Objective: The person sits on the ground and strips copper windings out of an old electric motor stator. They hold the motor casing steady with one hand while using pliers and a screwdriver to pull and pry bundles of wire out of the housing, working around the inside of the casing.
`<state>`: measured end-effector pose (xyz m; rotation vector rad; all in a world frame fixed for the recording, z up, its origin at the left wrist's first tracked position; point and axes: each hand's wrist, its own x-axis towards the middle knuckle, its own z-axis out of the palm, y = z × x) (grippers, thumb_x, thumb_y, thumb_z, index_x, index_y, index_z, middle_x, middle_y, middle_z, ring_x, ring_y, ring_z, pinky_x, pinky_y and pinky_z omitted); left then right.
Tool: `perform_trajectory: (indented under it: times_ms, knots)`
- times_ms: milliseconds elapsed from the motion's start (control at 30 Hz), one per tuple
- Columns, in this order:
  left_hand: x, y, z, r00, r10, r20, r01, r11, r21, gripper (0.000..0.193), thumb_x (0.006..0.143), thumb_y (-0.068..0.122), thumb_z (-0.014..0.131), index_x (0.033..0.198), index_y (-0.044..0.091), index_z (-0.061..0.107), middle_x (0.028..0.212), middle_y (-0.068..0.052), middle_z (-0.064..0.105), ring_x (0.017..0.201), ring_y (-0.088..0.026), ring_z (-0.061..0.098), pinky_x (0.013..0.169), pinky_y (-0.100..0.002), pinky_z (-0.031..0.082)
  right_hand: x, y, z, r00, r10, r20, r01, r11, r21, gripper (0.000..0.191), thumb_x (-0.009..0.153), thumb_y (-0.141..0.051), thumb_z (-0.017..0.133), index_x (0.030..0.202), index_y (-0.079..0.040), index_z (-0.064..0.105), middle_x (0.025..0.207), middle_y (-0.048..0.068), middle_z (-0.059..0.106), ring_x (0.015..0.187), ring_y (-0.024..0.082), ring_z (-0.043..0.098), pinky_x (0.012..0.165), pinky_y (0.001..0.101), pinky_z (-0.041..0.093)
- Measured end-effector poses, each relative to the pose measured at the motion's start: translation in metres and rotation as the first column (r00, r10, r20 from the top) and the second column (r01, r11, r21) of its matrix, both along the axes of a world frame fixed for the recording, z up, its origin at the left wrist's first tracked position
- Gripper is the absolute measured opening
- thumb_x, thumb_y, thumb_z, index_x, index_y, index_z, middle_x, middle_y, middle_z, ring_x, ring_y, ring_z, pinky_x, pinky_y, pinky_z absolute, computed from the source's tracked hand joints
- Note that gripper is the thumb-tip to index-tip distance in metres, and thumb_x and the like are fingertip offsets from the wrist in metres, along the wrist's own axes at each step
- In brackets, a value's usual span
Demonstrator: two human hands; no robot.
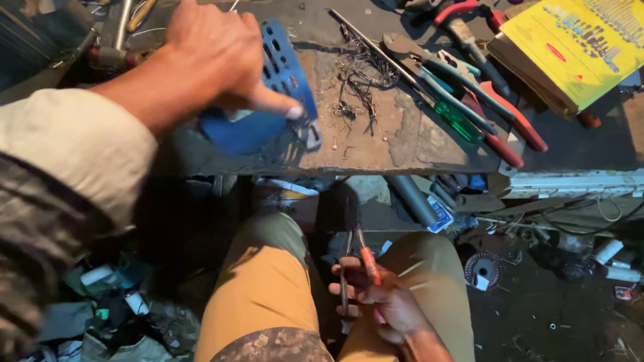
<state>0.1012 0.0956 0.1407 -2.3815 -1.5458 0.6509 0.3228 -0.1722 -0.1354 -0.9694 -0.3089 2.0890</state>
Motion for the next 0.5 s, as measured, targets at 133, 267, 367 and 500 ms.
perform_trajectory:
  times_ms: [133, 267, 367, 500]
  knots:
    - [0.01, 0.023, -0.005, 0.937, 0.297, 0.185, -0.295, 0.955, -0.042, 0.12, 0.065, 0.102, 0.053, 0.124, -0.001, 0.067, 0.123, -0.023, 0.067, 0.116, -0.038, 0.064, 0.091, -0.05, 0.049, -0.001, 0.0, 0.005, 1.0, -0.012, -0.019, 0.013, 0.999, 0.03, 0.074, 0.067, 0.003, 0.055, 0.141, -0.005, 0.05, 0.138, 0.012, 0.059, 0.113, 0.027, 0.065, 0.081, 0.046, 0.056]
    - [-0.005, 0.032, -0.009, 0.837, 0.413, 0.358, -0.4, 0.909, -0.114, 0.104, 0.078, 0.095, 0.047, 0.129, 0.007, 0.066, 0.131, -0.023, 0.062, 0.124, -0.042, 0.058, 0.101, -0.052, 0.043, 0.0, 0.0, 0.007, 1.0, -0.005, -0.011, 0.006, 1.0, 0.031, 0.072, 0.068, 0.002, 0.055, 0.14, -0.006, 0.05, 0.137, 0.011, 0.059, 0.114, 0.027, 0.065, 0.083, 0.0467, 0.057]
    - [-0.014, 0.026, -0.013, 0.848, 0.38, 0.371, -0.388, 0.92, -0.055, 0.096, 0.085, 0.089, 0.046, 0.128, 0.007, 0.068, 0.128, -0.024, 0.064, 0.122, -0.043, 0.059, 0.1, -0.054, 0.045, 0.001, -0.002, 0.006, 1.0, 0.017, 0.025, -0.018, 0.998, 0.054, 0.072, 0.069, 0.0, 0.056, 0.14, -0.006, 0.051, 0.137, 0.011, 0.059, 0.115, 0.027, 0.065, 0.084, 0.0469, 0.057]
    - [-0.024, 0.023, -0.024, 0.886, 0.123, 0.447, -0.206, 0.968, 0.142, 0.089, 0.087, 0.078, 0.059, 0.133, 0.002, 0.061, 0.126, -0.028, 0.061, 0.114, -0.046, 0.061, 0.088, -0.059, 0.048, 0.003, -0.005, 0.003, 1.0, 0.007, 0.006, -0.007, 0.996, 0.093, 0.074, 0.065, -0.001, 0.055, 0.138, -0.009, 0.048, 0.136, 0.01, 0.061, 0.116, 0.027, 0.066, 0.082, 0.0483, 0.058]
